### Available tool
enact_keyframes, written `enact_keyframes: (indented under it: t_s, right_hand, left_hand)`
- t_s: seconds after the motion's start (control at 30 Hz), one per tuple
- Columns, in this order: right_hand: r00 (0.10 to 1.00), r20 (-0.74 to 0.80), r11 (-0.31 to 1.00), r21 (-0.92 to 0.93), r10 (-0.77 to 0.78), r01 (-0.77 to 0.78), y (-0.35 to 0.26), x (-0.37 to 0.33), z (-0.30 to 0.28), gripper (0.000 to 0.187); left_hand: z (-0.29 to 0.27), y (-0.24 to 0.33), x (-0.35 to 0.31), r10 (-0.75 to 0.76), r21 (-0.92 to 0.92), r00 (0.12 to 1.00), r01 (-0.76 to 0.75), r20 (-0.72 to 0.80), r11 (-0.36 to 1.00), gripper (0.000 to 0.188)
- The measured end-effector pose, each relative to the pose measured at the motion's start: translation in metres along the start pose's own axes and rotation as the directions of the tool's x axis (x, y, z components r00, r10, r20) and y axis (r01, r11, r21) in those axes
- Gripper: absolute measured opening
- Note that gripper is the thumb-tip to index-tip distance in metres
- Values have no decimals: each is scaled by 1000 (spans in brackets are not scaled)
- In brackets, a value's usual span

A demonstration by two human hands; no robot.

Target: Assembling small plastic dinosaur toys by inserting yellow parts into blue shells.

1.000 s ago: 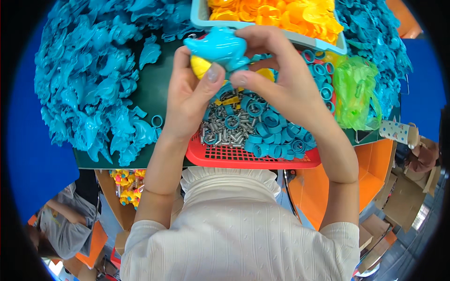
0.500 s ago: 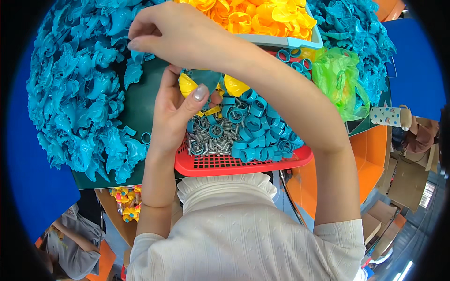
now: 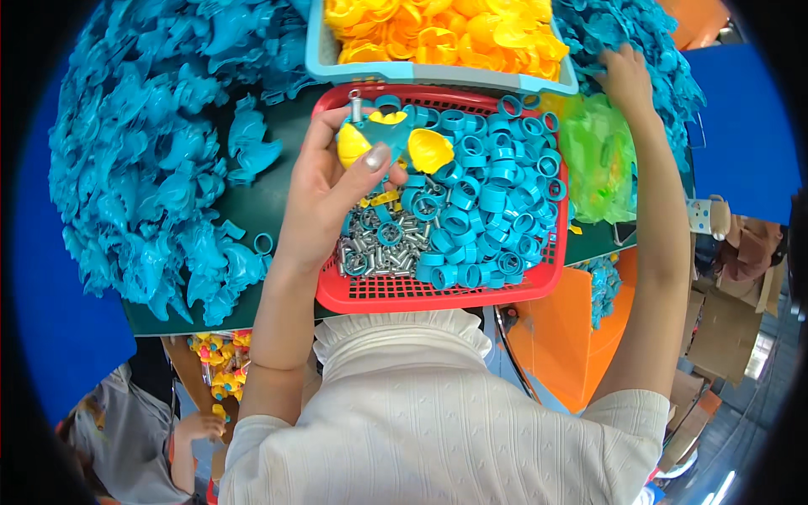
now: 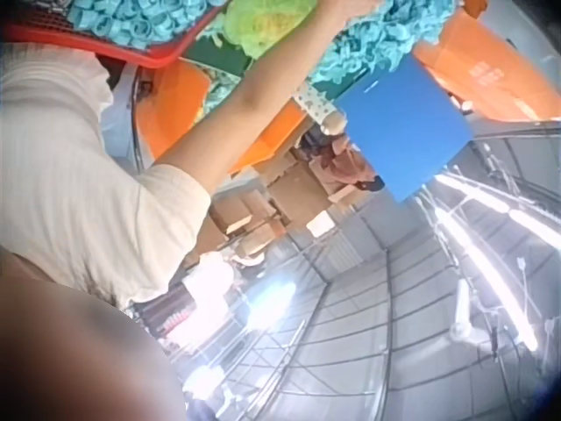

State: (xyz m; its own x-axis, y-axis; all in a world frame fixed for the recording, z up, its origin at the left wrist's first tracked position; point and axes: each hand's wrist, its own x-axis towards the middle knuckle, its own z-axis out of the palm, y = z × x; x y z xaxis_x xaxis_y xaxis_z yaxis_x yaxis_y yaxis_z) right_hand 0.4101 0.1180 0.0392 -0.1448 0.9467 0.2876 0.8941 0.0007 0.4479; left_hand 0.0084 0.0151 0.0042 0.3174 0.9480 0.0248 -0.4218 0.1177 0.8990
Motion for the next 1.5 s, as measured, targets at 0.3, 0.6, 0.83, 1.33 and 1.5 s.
enact_keyframes:
  t_s: [0.3,0.6,0.83,1.33,1.5]
  right_hand:
    - [891,208,523,747,403,-410,10,-6,-53,45]
    - [1000,8,-151,988,16,-5,-160,-54,-143,41]
    - [993,-102,-181,979,-67,88,-206,-65,-135,48]
    - [954,207,-696,652,-216,-299,-196,-69,-131,61]
    - [942,212,-697,635,-259,-334,-199,-69,-126,61]
  left_hand:
    - [-6,-5,1,19,-14,997,-18,72,1000,40]
    - [-16,0,-4,167,-282,945,-85,280,956,42]
    - [-14,11,-4,70,-247,983,-26,172,969,70]
    - [-5,-6,0,340,67,939,-343,47,937,59]
    - [2,-6,1,345,184,938,-336,-21,924,67]
